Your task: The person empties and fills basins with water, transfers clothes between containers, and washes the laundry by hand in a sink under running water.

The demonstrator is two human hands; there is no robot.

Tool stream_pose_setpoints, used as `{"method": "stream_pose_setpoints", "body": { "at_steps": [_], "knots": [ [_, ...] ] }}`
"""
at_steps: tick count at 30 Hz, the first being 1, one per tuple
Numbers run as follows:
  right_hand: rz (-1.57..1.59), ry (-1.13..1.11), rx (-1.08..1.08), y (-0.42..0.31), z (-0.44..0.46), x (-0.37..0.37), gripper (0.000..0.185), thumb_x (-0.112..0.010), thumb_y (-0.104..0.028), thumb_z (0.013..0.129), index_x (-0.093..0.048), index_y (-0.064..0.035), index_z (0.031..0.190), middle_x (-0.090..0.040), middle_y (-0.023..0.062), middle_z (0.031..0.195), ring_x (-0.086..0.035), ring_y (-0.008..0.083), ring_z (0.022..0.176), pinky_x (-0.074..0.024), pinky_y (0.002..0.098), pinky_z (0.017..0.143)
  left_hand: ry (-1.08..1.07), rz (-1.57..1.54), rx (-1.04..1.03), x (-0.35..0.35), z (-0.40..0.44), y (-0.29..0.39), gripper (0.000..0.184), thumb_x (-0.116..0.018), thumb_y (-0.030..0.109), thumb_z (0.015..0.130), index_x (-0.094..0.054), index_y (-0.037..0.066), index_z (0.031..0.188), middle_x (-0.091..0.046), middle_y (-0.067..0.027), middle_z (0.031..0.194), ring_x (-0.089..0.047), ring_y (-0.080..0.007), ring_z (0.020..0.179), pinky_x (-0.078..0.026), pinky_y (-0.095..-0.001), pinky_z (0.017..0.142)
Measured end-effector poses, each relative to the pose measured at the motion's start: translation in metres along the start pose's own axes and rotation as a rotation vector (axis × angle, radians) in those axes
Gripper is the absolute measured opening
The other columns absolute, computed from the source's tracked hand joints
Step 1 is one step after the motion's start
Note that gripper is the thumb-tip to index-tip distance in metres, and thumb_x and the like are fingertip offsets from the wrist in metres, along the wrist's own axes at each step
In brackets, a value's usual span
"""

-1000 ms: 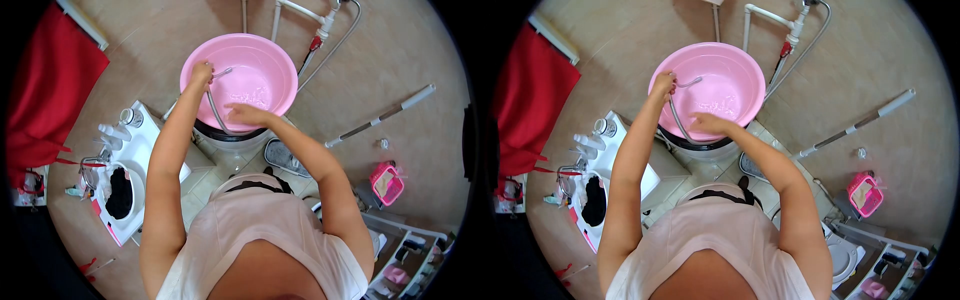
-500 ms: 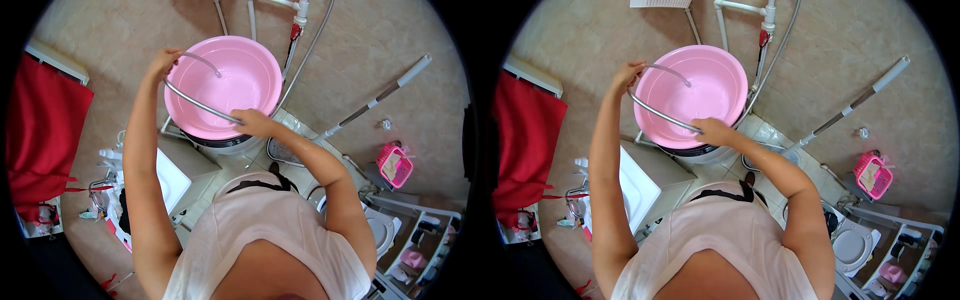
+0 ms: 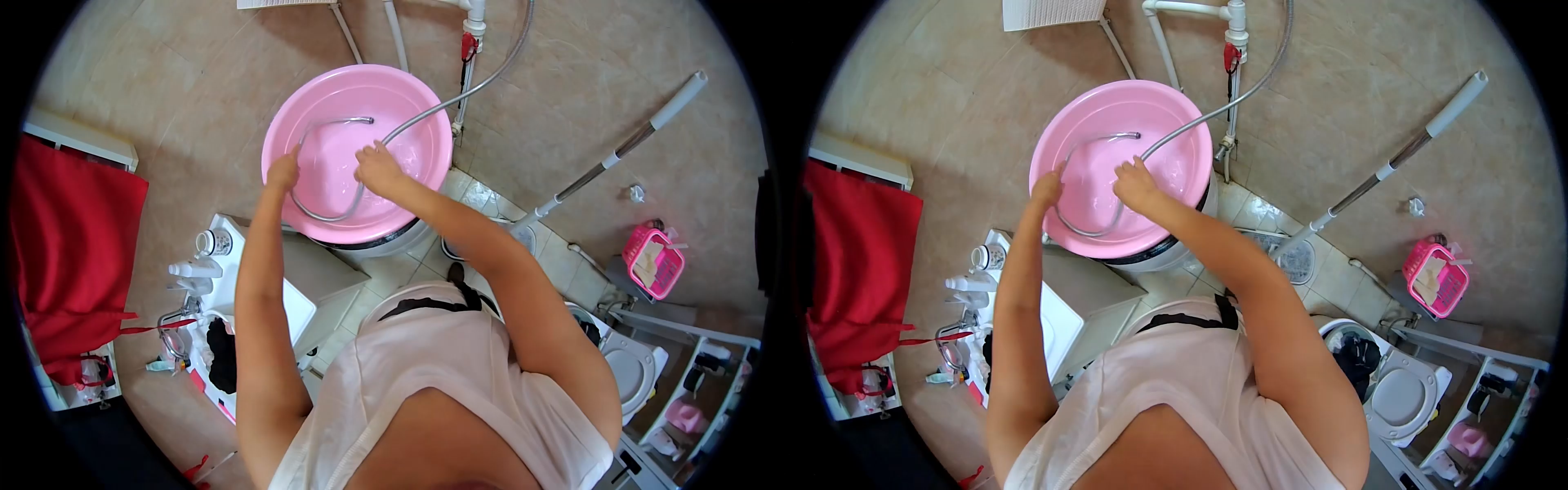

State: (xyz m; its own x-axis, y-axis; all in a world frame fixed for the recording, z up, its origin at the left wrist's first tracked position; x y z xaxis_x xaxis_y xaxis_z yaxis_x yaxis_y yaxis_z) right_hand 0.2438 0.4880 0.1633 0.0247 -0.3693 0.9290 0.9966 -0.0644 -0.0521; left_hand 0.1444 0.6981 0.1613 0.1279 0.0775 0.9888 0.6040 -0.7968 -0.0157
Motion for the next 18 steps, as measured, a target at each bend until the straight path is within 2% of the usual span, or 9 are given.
{"method": "stream_pose_setpoints", "body": {
  "at_steps": [3, 4, 6, 7, 9, 12, 16, 18],
  "knots": [
    [-0.066, -0.399, -0.02, -0.003, -0.023, -0.064, 0.016, -0.055, -0.014, 0.079, -0.07, -0.0128, 0.085, -0.065, 0.0078, 0.089, -0.058, 0.0263, 0.097, -0.0275, 0.0558, 0.102, -0.084, 0.213, -0.02, -0.076, 0.017, -0.024, 0.037, -0.053, 0.01, 0.084, -0.056, 0.012, 0.121, -0.059, -0.0162, 0.11, -0.059, -0.0325, 0.101, -0.049, -0.0449, 0.08],
    [-0.057, -0.552, -0.04, 0.001, -0.033, -0.078, 0.017, -0.055, -0.014, 0.079, -0.07, -0.0117, 0.086, -0.065, 0.0086, 0.091, -0.057, 0.0267, 0.099, -0.0271, 0.0574, 0.103, -0.09, 0.261, -0.001, -0.072, 0.011, -0.015, 0.037, -0.052, 0.012, 0.084, -0.056, 0.012, 0.121, -0.057, -0.0154, 0.113, -0.057, -0.0319, 0.104, -0.048, -0.045, 0.081],
    [-0.03, -0.66, -0.076, 0.013, -0.051, -0.094, 0.018, -0.054, -0.016, 0.081, -0.07, -0.0119, 0.089, -0.065, 0.0091, 0.095, -0.057, 0.0274, 0.102, -0.0239, 0.0593, 0.104, -0.111, 0.355, 0.037, -0.067, -0.009, 0.007, 0.035, -0.052, 0.016, 0.085, -0.057, 0.013, 0.12, -0.053, -0.0137, 0.12, -0.053, -0.0307, 0.111, -0.047, -0.0452, 0.083],
    [-0.015, -0.714, -0.094, 0.017, -0.056, -0.095, 0.019, -0.053, -0.017, 0.082, -0.07, -0.012, 0.091, -0.066, 0.0093, 0.097, -0.057, 0.0278, 0.104, -0.0224, 0.0603, 0.104, -0.095, 0.355, 0.029, -0.065, -0.015, 0.015, 0.041, -0.057, 0.021, 0.083, -0.054, 0.013, 0.123, -0.051, -0.0142, 0.123, -0.051, -0.0301, 0.113, -0.046, -0.0455, 0.085],
    [0.048, -0.678, -0.11, 0.022, -0.056, -0.081, 0.02, -0.056, -0.017, 0.082, -0.069, -0.013, 0.095, -0.065, 0.0088, 0.099, -0.056, 0.0276, 0.105, -0.0213, 0.0591, 0.105, -0.061, 0.355, 0.01, -0.061, -0.024, 0.03, 0.055, -0.065, 0.03, 0.079, -0.049, 0.013, 0.129, -0.048, -0.0151, 0.128, -0.048, -0.0289, 0.118, -0.045, -0.0461, 0.09],
    [0.225, -0.519, -0.165, 0.032, -0.051, -0.037, 0.024, -0.06, -0.018, 0.08, -0.068, -0.0156, 0.102, -0.065, 0.0085, 0.101, -0.056, 0.0267, 0.106, -0.0215, 0.0574, 0.106, -0.26, 0.178, 0.004, -0.065, -0.03, 0.058, 0.054, -0.064, 0.034, 0.081, -0.05, 0.011, 0.128, -0.052, -0.0159, 0.124, -0.051, -0.0319, 0.113, -0.044, -0.0451, 0.091],
    [0.298, -0.27, -0.202, 0.048, -0.064, 0.011, 0.03, -0.066, -0.017, 0.076, -0.066, -0.017, 0.107, -0.062, 0.0081, 0.104, -0.054, 0.0252, 0.108, -0.0255, 0.0535, 0.106, -0.257, -0.233, -0.12, -0.08, -0.026, 0.087, 0.056, -0.063, 0.035, 0.082, -0.05, 0.008, 0.13, -0.058, -0.0176, 0.118, -0.057, -0.0334, 0.104, -0.045, -0.0419, 0.09],
    [0.359, 0.001, -0.184, 0.057, -0.081, 0.034, 0.027, -0.063, -0.015, 0.076, -0.067, -0.0147, 0.102, -0.061, 0.0079, 0.102, -0.054, 0.0248, 0.106, -0.0278, 0.0523, 0.104, -0.328, -0.422, -0.111, -0.072, -0.035, 0.115, 0.056, -0.062, 0.035, 0.083, -0.05, 0.006, 0.13, -0.06, -0.0188, 0.114, -0.06, -0.0318, 0.099, -0.046, -0.0388, 0.088]
  ]
}}
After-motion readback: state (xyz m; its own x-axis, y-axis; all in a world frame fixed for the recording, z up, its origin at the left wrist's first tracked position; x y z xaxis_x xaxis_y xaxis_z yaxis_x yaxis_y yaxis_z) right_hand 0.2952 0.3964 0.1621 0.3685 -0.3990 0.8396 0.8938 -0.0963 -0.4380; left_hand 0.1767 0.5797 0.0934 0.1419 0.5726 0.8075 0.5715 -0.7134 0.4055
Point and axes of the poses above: each hand's wrist, its own z-axis towards the middle knuckle, its own x-axis out of the back of the hand, y = z × x, the point moved 6 cm from there along z, towards the middle knuckle
